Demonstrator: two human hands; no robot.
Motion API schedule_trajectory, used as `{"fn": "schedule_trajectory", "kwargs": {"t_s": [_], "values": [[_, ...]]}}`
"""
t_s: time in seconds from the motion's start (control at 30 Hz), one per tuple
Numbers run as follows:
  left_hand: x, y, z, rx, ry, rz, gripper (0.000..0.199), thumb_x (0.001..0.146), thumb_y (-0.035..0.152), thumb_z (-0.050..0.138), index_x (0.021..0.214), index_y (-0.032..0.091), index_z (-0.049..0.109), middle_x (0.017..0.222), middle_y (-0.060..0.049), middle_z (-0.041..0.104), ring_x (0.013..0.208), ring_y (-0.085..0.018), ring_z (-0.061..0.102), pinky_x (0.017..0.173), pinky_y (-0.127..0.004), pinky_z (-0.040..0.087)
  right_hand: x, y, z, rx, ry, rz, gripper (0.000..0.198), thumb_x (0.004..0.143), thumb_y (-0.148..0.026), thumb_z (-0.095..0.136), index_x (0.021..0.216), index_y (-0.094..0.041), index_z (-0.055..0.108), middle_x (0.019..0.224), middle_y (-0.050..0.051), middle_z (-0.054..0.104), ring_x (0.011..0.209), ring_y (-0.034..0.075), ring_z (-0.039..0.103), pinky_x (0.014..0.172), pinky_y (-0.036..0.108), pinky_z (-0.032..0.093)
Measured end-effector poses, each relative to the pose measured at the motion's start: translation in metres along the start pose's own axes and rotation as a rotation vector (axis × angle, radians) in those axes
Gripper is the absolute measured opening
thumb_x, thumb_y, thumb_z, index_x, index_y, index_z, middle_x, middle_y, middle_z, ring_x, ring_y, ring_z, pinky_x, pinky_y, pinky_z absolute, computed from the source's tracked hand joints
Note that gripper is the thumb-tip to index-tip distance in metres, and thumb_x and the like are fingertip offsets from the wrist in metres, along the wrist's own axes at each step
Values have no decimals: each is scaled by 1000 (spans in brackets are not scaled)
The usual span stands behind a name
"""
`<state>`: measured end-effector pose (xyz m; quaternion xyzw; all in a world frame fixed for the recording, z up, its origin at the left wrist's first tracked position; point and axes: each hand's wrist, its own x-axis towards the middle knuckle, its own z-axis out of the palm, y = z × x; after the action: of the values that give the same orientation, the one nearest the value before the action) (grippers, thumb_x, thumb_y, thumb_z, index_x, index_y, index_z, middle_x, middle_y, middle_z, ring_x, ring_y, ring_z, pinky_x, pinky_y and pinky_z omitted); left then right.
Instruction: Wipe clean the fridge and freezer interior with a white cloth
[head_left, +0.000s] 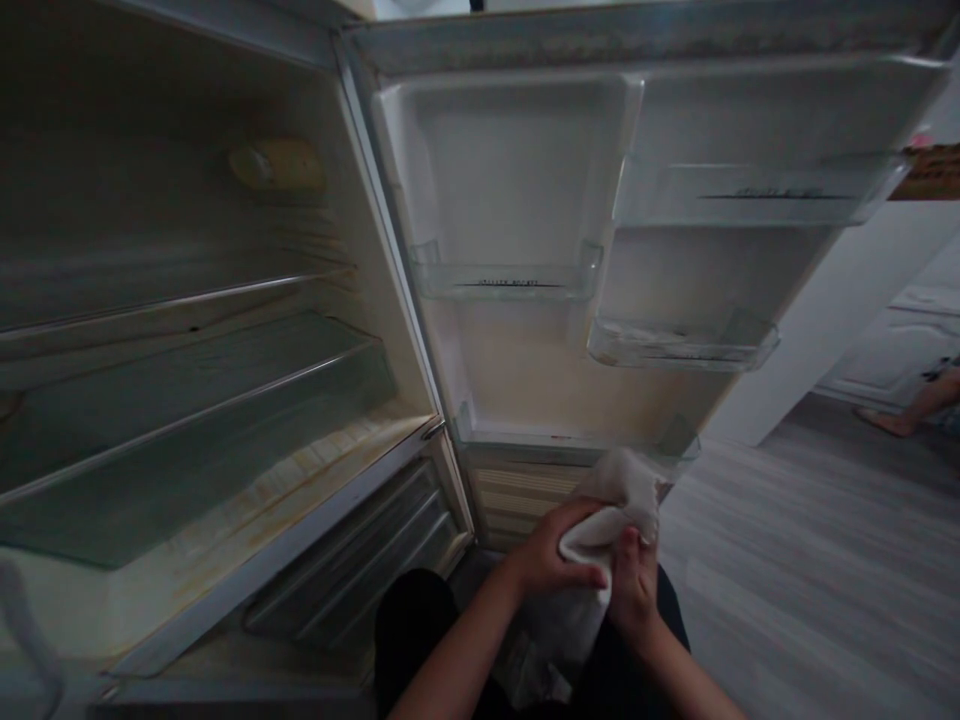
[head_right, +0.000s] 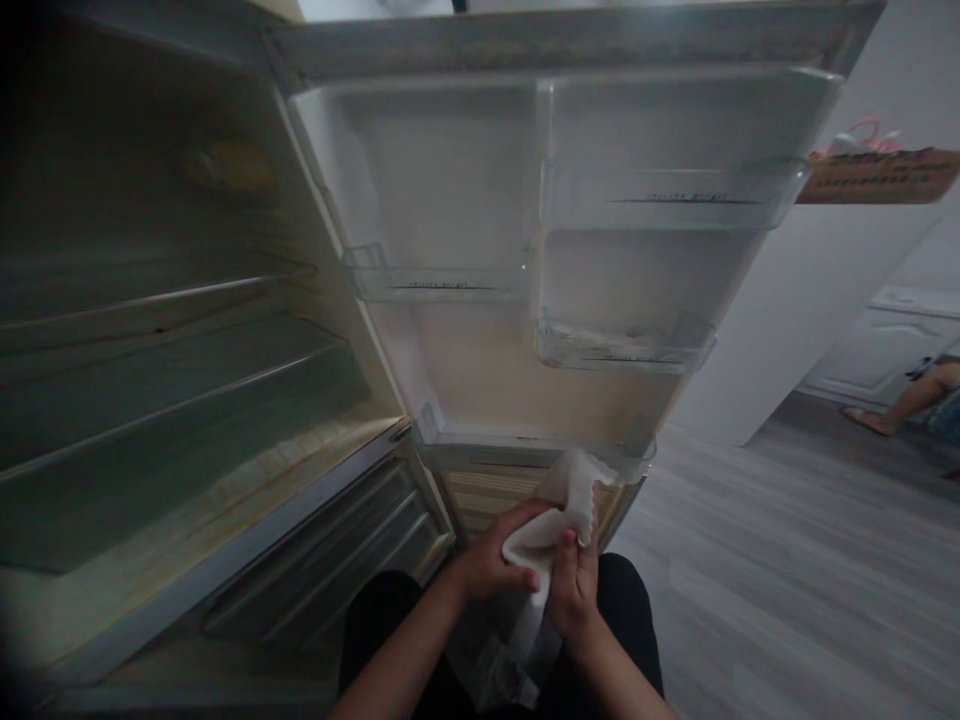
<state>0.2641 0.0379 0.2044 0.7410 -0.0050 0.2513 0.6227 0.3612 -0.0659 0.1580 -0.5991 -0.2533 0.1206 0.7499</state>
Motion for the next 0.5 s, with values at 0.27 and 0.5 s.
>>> {"fn": "schedule_trajectory", "kwargs": {"t_s": [0.27, 0.5], "values": [[7, 4, 11, 134, 462, -274, 45, 97, 58, 49, 95, 18, 69, 88, -5, 69, 84, -20, 63, 79, -32, 51, -10, 17, -7, -132, -153, -107, 50, 92, -54, 59, 129, -22, 63, 141, 12, 57, 135, 29, 50, 115, 50, 39], [-6, 15, 3, 487, 85, -84, 33, 85, 39, 71, 114, 23, 71, 113, -9, 70, 107, -25, 64, 98, -40, 51, -14, 35, -9, -59, -238, 153, 28, 74, -47, 73, 88, -22, 74, 90, 9, 72, 84, 28, 67, 83, 45, 58]]}}
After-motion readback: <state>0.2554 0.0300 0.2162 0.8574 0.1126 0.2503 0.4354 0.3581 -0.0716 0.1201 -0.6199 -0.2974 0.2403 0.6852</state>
